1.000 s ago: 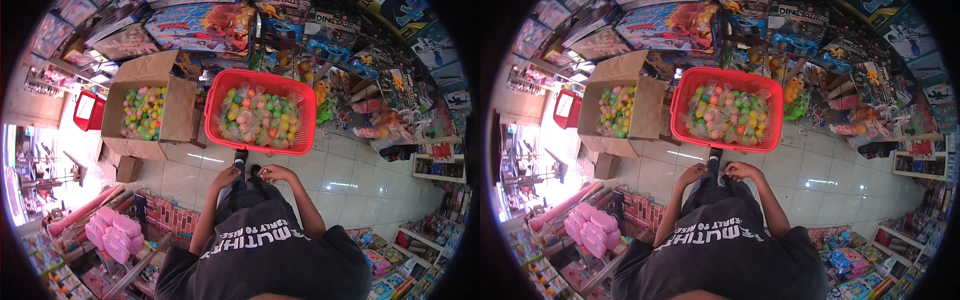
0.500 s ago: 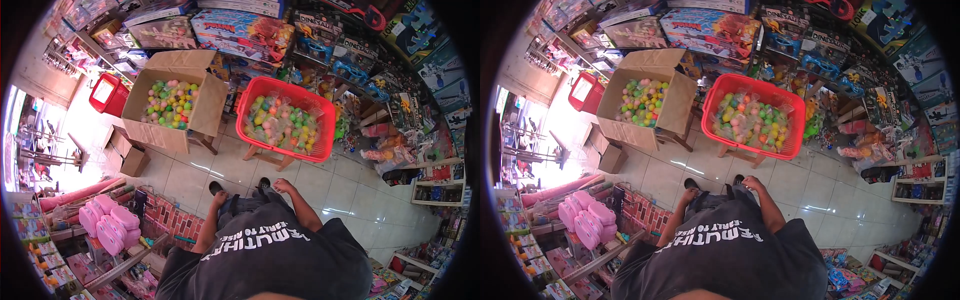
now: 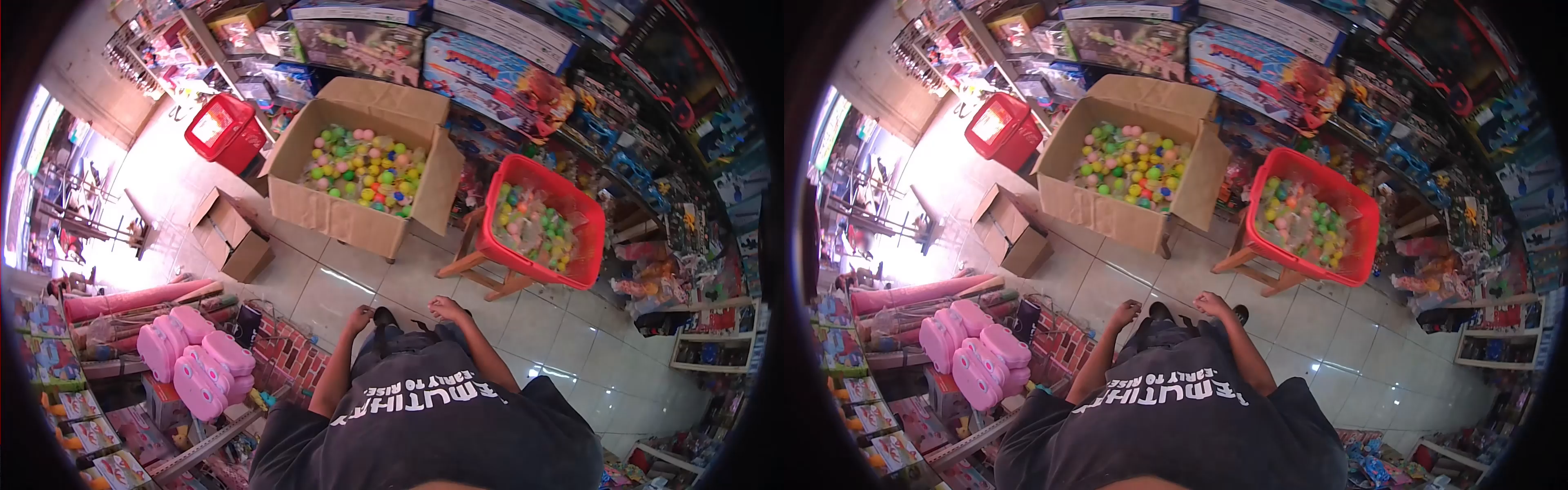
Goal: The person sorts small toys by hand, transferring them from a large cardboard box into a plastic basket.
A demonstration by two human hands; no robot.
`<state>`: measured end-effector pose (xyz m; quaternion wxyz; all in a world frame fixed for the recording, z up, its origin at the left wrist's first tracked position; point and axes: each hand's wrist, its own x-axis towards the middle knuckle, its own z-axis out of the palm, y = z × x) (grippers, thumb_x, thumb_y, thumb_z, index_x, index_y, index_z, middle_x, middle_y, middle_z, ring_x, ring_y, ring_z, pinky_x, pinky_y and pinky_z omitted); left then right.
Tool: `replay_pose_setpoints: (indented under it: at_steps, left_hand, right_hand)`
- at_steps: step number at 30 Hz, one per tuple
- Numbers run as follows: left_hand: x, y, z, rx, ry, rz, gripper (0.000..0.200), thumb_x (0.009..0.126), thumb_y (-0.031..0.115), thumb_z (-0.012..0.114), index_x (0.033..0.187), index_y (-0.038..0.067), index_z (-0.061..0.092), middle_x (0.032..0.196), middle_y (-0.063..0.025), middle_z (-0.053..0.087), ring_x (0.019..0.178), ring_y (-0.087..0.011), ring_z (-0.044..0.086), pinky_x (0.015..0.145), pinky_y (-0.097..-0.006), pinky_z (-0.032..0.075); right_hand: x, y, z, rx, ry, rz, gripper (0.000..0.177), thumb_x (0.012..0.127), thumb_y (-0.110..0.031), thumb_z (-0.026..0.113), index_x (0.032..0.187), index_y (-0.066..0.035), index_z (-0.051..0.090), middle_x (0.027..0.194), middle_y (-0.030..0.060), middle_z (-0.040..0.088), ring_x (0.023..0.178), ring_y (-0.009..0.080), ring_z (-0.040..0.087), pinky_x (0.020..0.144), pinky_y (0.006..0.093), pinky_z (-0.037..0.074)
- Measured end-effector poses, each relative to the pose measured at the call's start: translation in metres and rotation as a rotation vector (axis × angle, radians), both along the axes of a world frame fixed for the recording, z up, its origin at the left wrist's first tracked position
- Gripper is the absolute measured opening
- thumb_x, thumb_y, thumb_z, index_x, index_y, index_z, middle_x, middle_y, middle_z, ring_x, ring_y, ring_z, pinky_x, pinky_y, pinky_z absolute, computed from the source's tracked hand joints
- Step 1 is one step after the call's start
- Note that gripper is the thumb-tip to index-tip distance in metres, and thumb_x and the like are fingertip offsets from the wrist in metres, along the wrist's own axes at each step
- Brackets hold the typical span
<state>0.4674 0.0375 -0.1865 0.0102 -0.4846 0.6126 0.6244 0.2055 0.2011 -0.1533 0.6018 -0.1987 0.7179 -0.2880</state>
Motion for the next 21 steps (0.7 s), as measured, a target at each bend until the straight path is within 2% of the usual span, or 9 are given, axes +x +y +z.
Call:
replay_pose_setpoints:
  at_steps: [2,4,7,8,10,14,16,18,21]
  left_hand:
    - [0.01,-0.013,0.011,0.011,0.037,0.007,0.029,0.082,0.026,0.054,0.099,0.003,0.057,0.08,-0.0062,0.06,0.072,-0.0145,0.056,0.063,-0.0278,0.046]
    - [0.011,-0.023,0.03,0.026,0.076,0.012,0.03,0.084,0.028,0.052,0.105,0.006,0.055,0.086,-0.0053,0.06,0.078,-0.014,0.056,0.064,-0.0272,0.045]
    - [0.003,-0.038,0.065,-0.027,0.218,0.062,0.029,0.087,0.028,0.05,0.106,0.006,0.054,0.087,-0.0053,0.06,0.08,-0.0135,0.056,0.067,-0.0259,0.045]
    - [-0.002,-0.044,0.077,-0.056,0.254,0.101,0.028,0.087,0.023,0.051,0.106,0.003,0.054,0.086,-0.0066,0.061,0.078,-0.014,0.056,0.07,-0.0265,0.045]
    - [-0.012,-0.061,0.099,-0.082,0.285,0.144,0.027,0.087,0.019,0.051,0.106,0.0,0.054,0.085,-0.0079,0.061,0.077,-0.0145,0.057,0.072,-0.0271,0.045]
    - [-0.037,-0.101,0.141,-0.207,0.431,0.165,0.026,0.09,0.018,0.049,0.107,-0.001,0.053,0.089,-0.0074,0.061,0.083,-0.014,0.057,0.074,-0.0271,0.045]
    - [-0.049,-0.124,0.171,-0.239,0.47,0.168,0.026,0.09,0.019,0.047,0.109,0.0,0.052,0.09,-0.0065,0.06,0.087,-0.0135,0.056,0.075,-0.0266,0.045]
    - [-0.067,-0.148,0.204,-0.31,0.511,0.212,0.02,0.09,0.009,0.047,0.104,-0.004,0.053,0.088,-0.0098,0.061,0.085,-0.0131,0.058,0.077,-0.0255,0.045]
    - [-0.097,-0.189,0.229,-0.375,0.655,0.293,0.019,0.09,0.008,0.047,0.103,-0.005,0.052,0.088,-0.0102,0.061,0.085,-0.0131,0.058,0.077,-0.025,0.045]
  right_hand:
    - [0.013,-0.029,0.018,-0.042,0.005,0.104,0.029,0.083,-0.03,0.057,0.101,-0.008,0.055,0.085,0.0017,0.06,0.073,0.0112,0.058,0.059,0.0249,0.046]
    - [0.019,-0.058,0.039,-0.199,0.1,0.151,0.029,0.082,-0.028,0.06,0.099,-0.005,0.057,0.078,0.0041,0.061,0.066,0.0111,0.057,0.059,0.0248,0.045]
    - [0.027,-0.095,0.077,-0.29,0.008,0.081,0.026,0.083,-0.025,0.059,0.1,-0.005,0.057,0.081,0.0035,0.06,0.073,0.011,0.057,0.064,0.0257,0.045]
    - [0.028,-0.107,0.092,-0.284,0.004,0.089,0.026,0.083,-0.025,0.059,0.1,-0.005,0.057,0.081,0.0035,0.06,0.073,0.011,0.057,0.064,0.0257,0.045]
    - [0.028,-0.13,0.124,-0.331,-0.079,0.135,0.027,0.087,-0.025,0.054,0.107,-0.007,0.053,0.092,0.0016,0.059,0.082,0.0088,0.055,0.068,0.0232,0.044]
    - [0.019,-0.174,0.183,-0.483,0.047,0.213,0.025,0.088,-0.021,0.052,0.107,-0.005,0.052,0.094,0.0018,0.058,0.083,0.0085,0.054,0.071,0.0239,0.044]
    - [0.01,-0.198,0.215,-0.538,-0.062,0.039,0.022,0.087,-0.019,0.053,0.102,-0.003,0.054,0.087,0.0015,0.057,0.079,0.0106,0.054,0.071,0.025,0.043]
    - [-0.01,-0.222,0.213,-0.597,-0.007,0.069,0.021,0.087,-0.018,0.053,0.102,-0.003,0.054,0.088,0.0017,0.056,0.079,0.0109,0.055,0.07,0.0255,0.043]
    - [-0.046,-0.253,0.187,-0.613,0.09,0.068,0.021,0.086,-0.019,0.055,0.1,-0.002,0.053,0.089,0.0041,0.057,0.082,0.0126,0.056,0.07,0.0275,0.044]
